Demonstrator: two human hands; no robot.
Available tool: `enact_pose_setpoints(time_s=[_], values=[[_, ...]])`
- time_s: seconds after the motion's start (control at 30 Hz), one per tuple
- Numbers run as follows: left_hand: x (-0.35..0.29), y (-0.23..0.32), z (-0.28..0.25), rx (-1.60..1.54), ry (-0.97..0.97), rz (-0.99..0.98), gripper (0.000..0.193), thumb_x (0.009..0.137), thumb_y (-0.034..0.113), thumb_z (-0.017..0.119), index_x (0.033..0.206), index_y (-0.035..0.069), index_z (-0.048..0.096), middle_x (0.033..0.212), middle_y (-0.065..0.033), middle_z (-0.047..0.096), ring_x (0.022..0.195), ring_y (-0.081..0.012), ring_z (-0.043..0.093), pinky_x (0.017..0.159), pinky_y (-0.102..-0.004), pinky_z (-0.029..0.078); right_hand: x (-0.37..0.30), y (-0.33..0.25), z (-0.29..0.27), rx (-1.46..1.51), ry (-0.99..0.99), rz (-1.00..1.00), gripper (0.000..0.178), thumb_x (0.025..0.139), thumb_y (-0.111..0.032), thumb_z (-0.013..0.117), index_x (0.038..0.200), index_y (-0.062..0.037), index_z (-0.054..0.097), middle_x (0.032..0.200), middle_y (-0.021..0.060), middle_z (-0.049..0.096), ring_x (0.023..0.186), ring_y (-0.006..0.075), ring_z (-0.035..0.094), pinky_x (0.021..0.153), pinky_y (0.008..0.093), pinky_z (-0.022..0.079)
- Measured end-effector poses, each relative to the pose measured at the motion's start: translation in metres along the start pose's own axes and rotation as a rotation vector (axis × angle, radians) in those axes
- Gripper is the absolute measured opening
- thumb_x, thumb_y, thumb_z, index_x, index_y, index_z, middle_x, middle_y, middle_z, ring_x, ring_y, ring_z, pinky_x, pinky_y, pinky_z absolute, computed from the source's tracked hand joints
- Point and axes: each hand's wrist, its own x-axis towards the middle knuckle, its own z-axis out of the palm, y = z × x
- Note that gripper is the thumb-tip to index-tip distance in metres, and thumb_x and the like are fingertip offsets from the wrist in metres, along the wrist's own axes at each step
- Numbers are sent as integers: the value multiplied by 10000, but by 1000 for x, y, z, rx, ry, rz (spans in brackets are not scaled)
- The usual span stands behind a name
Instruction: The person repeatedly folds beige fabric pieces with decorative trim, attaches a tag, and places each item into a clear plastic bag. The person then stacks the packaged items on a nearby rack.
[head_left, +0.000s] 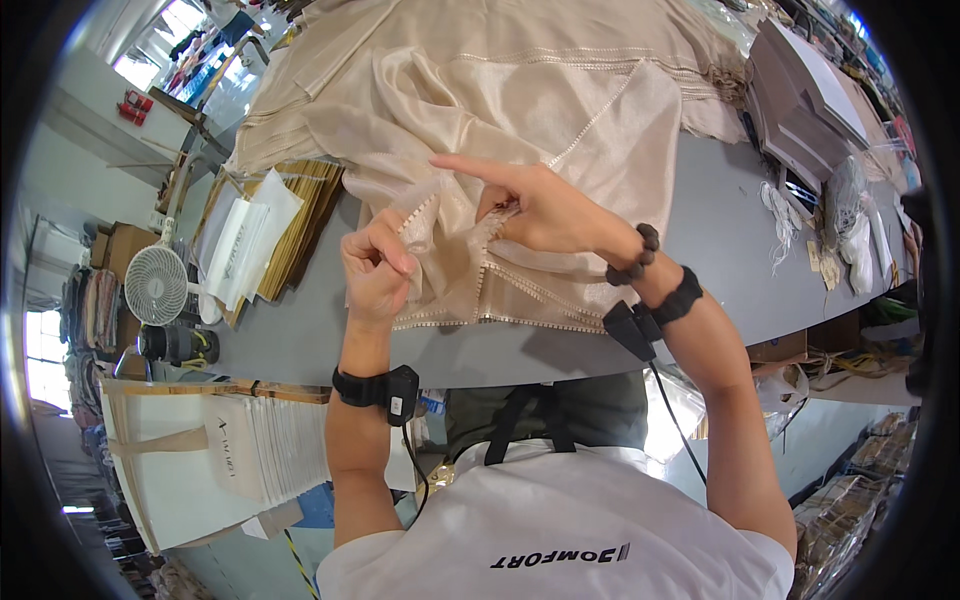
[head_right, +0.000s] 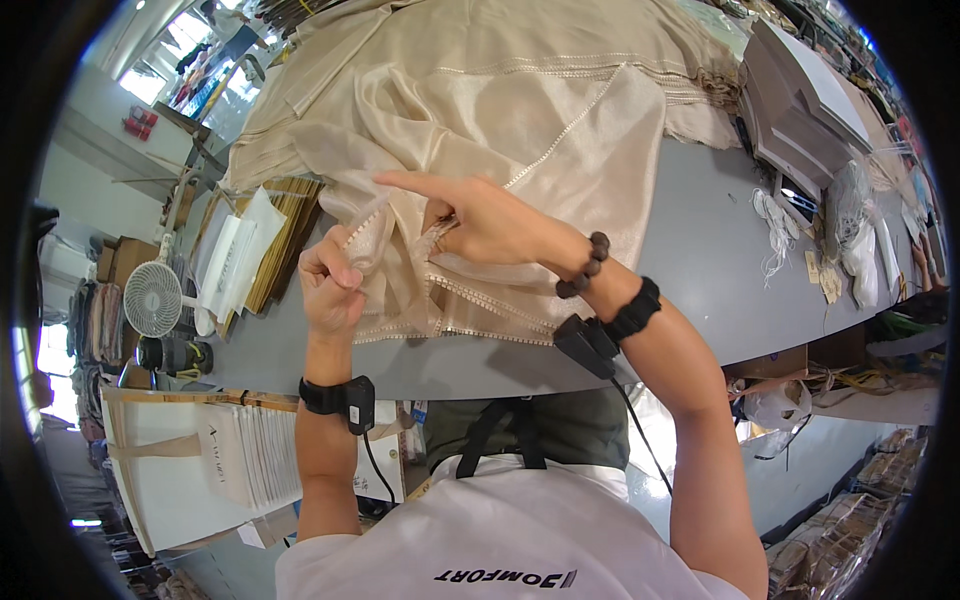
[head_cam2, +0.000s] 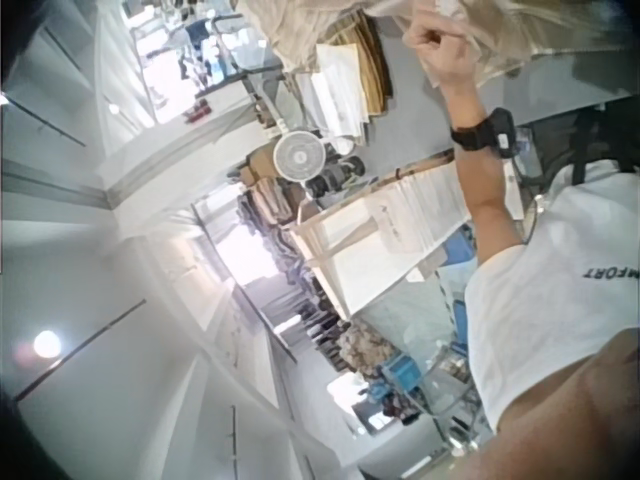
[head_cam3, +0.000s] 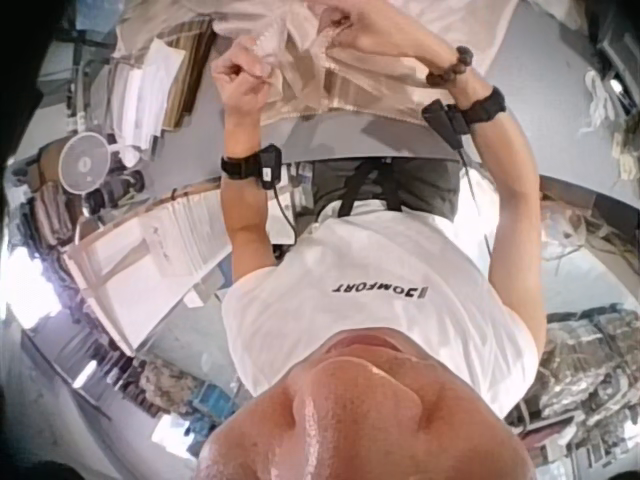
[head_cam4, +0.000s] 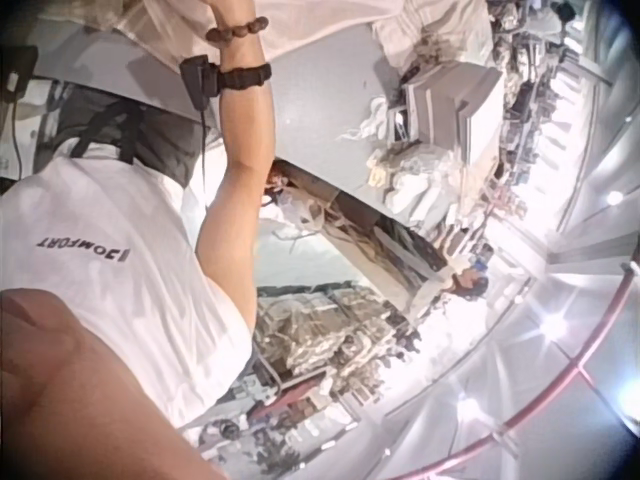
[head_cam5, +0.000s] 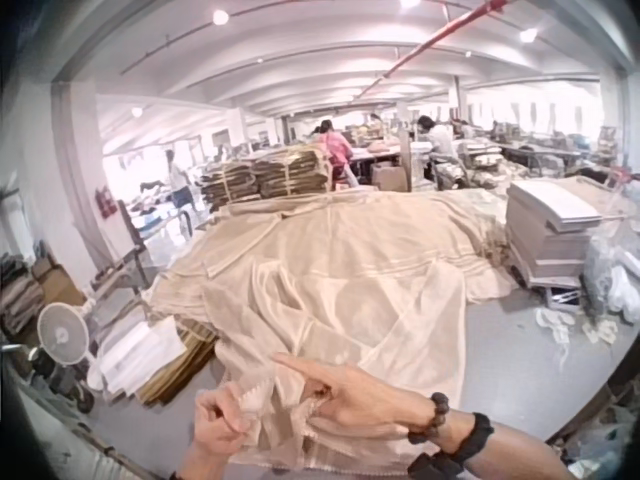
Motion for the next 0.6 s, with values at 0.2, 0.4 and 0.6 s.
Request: enact_pose_setpoints(time_s=[0.2, 0.4, 0.6], values=[[-11, 5, -4, -32, -152, -76, 142, 775, -26, 772, 826, 48, 663, 861, -47, 585, 857, -166, 544, 819, -291, 425, 31, 11, -1, -16, -144, -75, 441, 819, 10, 735, 1235, -133, 770, 817, 106, 740, 727, 209, 663, 761, 327, 544], [-43, -25, 31, 913, 201, 124, 809, 825, 135, 837, 1527, 58, 443, 1400, -170, 518, 1275, -339, 518, 1088, -454, 429, 30, -28, -45, -426, 191, -217, 263, 852, -13, 723, 1094, -83, 801, 927, 48, 798, 802, 134, 713, 755, 279, 563], [-61, -41, 25, 1593, 411, -30, 761, 817, 161, 834, 1509, 69, 531, 1391, -217, 598, 1245, -435, 595, 1055, -500, 485, 12, -150, -134, -370, 490, -573, 257, 977, -165, 690, 1187, -18, 719, 1104, 92, 731, 1151, 152, 645, 1086, 353, 489]])
